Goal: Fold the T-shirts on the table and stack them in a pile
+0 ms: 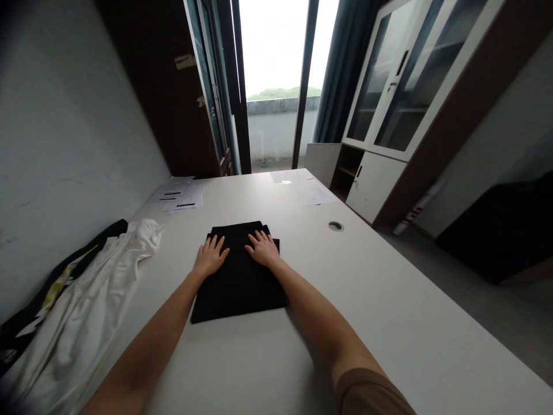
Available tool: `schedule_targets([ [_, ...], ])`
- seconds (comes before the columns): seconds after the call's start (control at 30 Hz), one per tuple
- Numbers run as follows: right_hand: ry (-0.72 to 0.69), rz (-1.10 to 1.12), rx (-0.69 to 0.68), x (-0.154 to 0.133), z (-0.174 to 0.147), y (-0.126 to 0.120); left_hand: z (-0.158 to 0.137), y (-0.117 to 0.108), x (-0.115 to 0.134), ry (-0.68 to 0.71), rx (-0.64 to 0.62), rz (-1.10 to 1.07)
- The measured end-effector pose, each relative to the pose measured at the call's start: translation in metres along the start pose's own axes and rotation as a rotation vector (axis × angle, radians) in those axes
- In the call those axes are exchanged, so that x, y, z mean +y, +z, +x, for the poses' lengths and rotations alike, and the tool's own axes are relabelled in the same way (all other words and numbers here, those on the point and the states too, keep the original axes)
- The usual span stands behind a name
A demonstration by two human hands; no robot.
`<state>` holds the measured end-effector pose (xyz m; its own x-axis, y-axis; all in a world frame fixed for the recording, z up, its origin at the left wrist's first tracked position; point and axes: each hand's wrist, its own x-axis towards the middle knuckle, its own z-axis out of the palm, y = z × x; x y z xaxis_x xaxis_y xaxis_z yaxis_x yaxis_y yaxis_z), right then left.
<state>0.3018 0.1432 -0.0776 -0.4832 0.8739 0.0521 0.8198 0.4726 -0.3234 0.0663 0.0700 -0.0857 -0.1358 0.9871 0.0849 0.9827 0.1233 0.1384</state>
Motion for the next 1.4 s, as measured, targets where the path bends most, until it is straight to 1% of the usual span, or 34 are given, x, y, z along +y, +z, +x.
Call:
schedule_targets([
  [0.1,-0.007,0.013,0.018,0.001,-0.001,0.0,-0.01,-0.002,0.001,0.053,0.019,0.02],
  [0.2,-0.011,0.019,0.037,0.002,-0.001,0.0,-0.019,-0.006,0.007,0.153,0.04,0.028],
  [0.27,-0.024,0.027,0.041,0.006,-0.001,-0.001,-0.025,-0.009,0.016,0.233,0.056,0.025],
  [0.37,-0.068,0.051,0.033,0.015,0.0,-0.003,-0.038,-0.014,0.036,0.348,0.054,-0.02],
  [0.43,-0.083,0.059,0.039,0.022,0.001,-0.005,-0.052,-0.017,0.05,0.442,0.014,-0.066],
  [0.5,-0.062,0.058,0.052,0.029,0.003,-0.007,-0.068,-0.021,0.062,0.534,-0.045,-0.099],
  [0.57,-0.042,0.063,0.042,0.036,0.004,-0.009,-0.084,-0.025,0.07,0.597,-0.088,-0.115],
  [0.7,-0.103,0.118,-0.004,0.049,0.004,-0.016,-0.112,-0.036,0.076,0.699,-0.118,-0.154],
  [0.8,-0.127,0.143,0.018,0.053,0.004,-0.019,-0.125,-0.044,0.082,0.792,-0.137,-0.186],
  [0.97,-0.136,0.121,0.07,0.047,-0.001,-0.018,-0.14,-0.055,0.096,0.921,-0.183,-0.191],
  [1.07,-0.171,0.118,0.079,0.05,-0.015,-0.023,-0.153,-0.061,0.091,0.997,-0.222,-0.191],
  [1.13,-0.213,0.131,0.074,0.058,-0.029,-0.028,-0.159,-0.066,0.075,0.999,-0.209,-0.181],
  [1.17,-0.233,0.14,0.072,0.063,-0.037,-0.03,-0.16,-0.068,0.063,0.962,-0.176,-0.17],
  [1.2,-0.249,0.15,0.07,0.067,-0.044,-0.032,-0.159,-0.07,0.05,0.899,-0.13,-0.156],
  [1.3,-0.224,0.171,0.061,0.066,-0.065,-0.039,-0.151,-0.076,0.011,0.609,0.038,-0.128],
  [1.33,-0.21,0.164,0.058,0.06,-0.071,-0.04,-0.147,-0.076,0.001,0.538,0.075,-0.126],
  [1.4,-0.214,0.147,0.047,0.038,-0.082,-0.041,-0.143,-0.071,-0.011,0.462,0.112,-0.13],
])
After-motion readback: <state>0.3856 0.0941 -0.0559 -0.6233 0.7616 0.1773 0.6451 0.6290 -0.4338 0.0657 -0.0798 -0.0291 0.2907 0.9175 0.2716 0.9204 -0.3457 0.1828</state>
